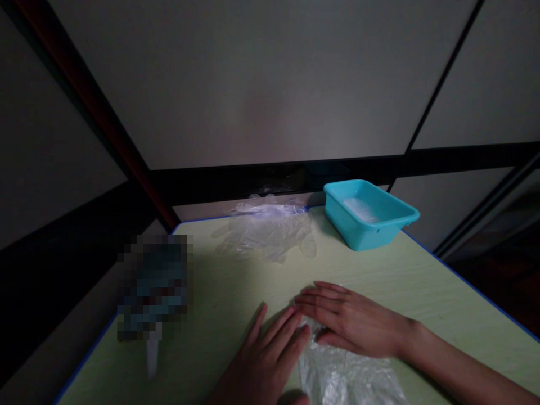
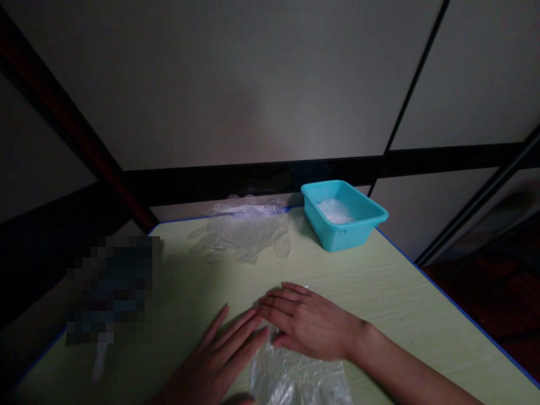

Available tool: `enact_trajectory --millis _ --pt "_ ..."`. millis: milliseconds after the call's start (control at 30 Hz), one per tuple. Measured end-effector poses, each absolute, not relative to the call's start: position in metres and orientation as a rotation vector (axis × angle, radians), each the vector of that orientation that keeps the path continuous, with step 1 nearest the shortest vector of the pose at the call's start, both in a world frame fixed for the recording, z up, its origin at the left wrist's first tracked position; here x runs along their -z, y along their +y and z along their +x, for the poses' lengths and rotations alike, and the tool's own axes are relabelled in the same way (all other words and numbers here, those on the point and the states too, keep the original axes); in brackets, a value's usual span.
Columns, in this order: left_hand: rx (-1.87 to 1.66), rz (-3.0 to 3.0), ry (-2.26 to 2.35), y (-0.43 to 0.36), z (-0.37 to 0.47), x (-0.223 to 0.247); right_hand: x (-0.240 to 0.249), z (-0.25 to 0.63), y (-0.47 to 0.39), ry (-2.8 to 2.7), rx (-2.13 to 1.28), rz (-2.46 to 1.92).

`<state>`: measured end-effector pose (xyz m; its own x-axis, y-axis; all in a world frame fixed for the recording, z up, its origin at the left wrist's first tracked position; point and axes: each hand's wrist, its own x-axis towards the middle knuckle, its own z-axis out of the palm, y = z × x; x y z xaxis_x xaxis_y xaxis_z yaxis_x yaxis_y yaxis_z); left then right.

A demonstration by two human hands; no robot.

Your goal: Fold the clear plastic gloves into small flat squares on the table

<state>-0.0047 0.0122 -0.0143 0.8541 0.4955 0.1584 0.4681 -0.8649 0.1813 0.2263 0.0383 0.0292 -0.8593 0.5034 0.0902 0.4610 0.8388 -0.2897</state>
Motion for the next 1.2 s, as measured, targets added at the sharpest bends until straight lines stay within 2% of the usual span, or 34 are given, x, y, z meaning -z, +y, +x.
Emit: enact_trajectory --millis 600,1200 --pt "-0.147 2.855 0.756 0.013 -0.0039 0.0082 -0.0289 0.2255 0.0378 -2.865 -0.385 -0.772" --pt "-0.16 2.824 0.77 0.0124 -0.0033 0.0074 -0.03 0.2256 0.0371 -2.839 -0.395 -0.765"
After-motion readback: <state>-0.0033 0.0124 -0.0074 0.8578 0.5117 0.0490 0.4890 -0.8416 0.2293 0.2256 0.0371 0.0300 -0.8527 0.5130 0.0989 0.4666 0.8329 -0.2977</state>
